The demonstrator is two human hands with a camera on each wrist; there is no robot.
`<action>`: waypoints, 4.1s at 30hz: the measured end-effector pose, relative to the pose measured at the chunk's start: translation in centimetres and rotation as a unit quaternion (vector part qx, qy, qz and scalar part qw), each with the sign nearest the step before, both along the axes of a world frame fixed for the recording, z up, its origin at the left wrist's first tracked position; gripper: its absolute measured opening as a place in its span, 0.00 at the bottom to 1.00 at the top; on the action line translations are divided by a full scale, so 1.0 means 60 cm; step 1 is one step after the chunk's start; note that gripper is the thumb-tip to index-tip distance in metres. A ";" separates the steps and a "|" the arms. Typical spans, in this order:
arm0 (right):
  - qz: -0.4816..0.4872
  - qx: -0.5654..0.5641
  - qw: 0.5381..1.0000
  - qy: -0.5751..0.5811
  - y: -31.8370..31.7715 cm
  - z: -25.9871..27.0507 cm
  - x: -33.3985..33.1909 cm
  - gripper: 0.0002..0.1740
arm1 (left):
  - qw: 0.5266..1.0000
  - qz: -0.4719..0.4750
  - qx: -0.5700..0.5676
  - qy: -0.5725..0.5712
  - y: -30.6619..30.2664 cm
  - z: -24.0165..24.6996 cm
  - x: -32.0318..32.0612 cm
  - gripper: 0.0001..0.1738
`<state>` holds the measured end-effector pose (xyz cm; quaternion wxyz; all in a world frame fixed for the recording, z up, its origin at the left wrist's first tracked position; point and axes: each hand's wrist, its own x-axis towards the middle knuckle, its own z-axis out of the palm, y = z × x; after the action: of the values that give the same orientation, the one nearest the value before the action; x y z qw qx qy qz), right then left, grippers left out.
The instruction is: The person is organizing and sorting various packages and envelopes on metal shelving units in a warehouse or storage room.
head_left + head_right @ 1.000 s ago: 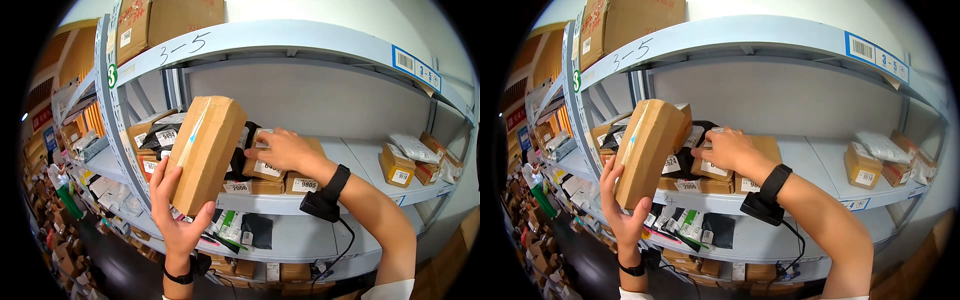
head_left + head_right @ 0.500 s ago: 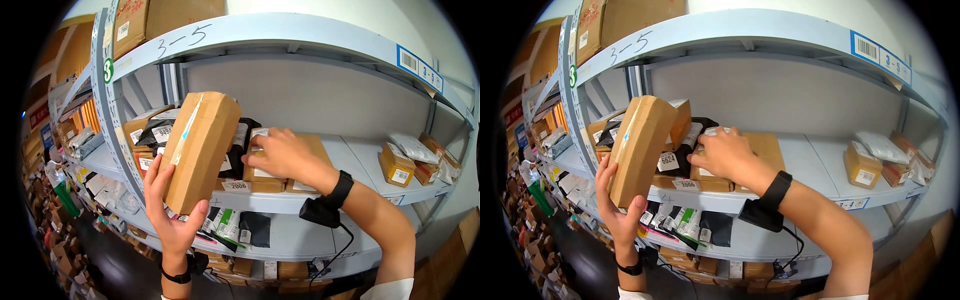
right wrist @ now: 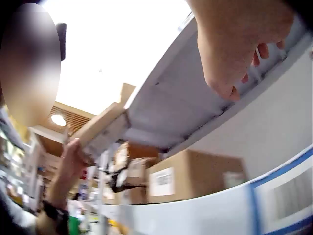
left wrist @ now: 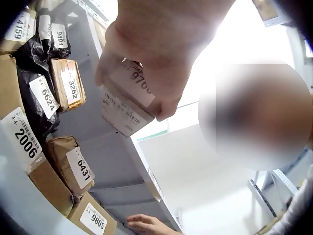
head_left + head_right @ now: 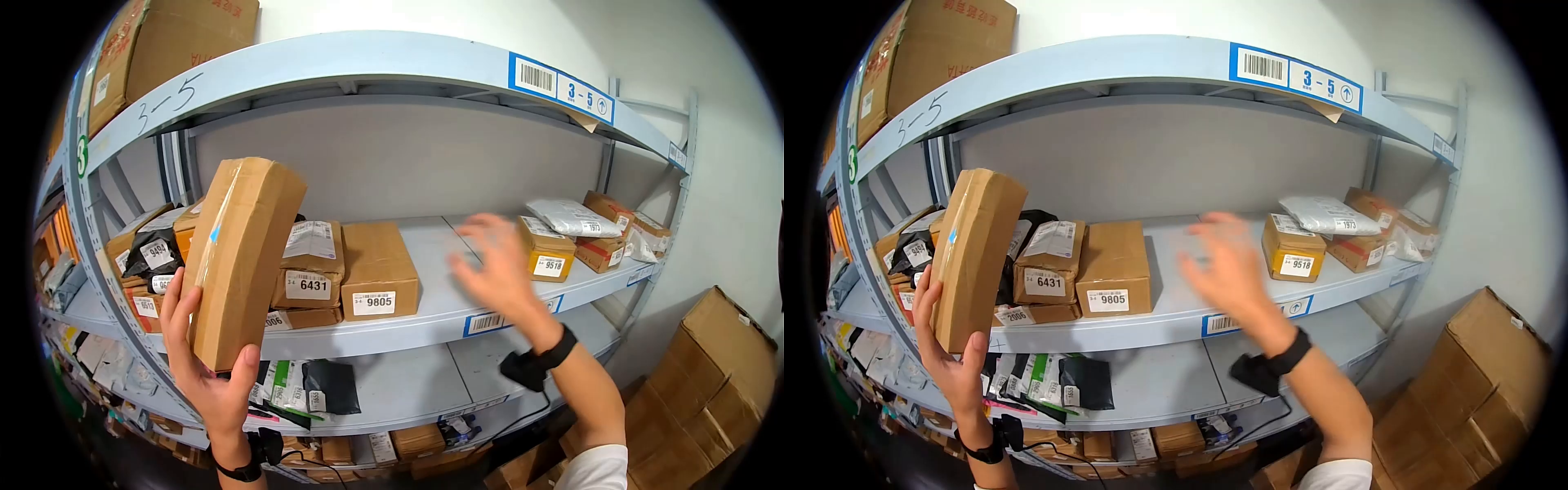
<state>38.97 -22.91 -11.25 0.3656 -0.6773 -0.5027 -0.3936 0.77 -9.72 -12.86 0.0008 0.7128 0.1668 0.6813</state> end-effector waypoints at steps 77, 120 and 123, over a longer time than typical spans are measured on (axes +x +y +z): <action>0.270 0.067 0.952 0.131 0.054 0.140 -0.062 0.29 | 0.930 0.254 -0.036 0.263 0.032 0.033 0.182 0.39; 0.243 -0.270 0.932 0.010 0.215 0.074 -0.271 0.38 | 0.991 0.066 0.083 -0.087 -0.032 0.075 -0.100 0.29; 0.307 -0.236 0.922 0.025 0.209 0.078 -0.231 0.40 | 0.991 0.047 0.073 -0.098 -0.027 0.074 -0.096 0.29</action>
<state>25.11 -10.37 -6.57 0.3109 -0.5656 -0.7551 -0.1149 -5.01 -11.31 -8.41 -0.0667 0.6321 0.1486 0.7576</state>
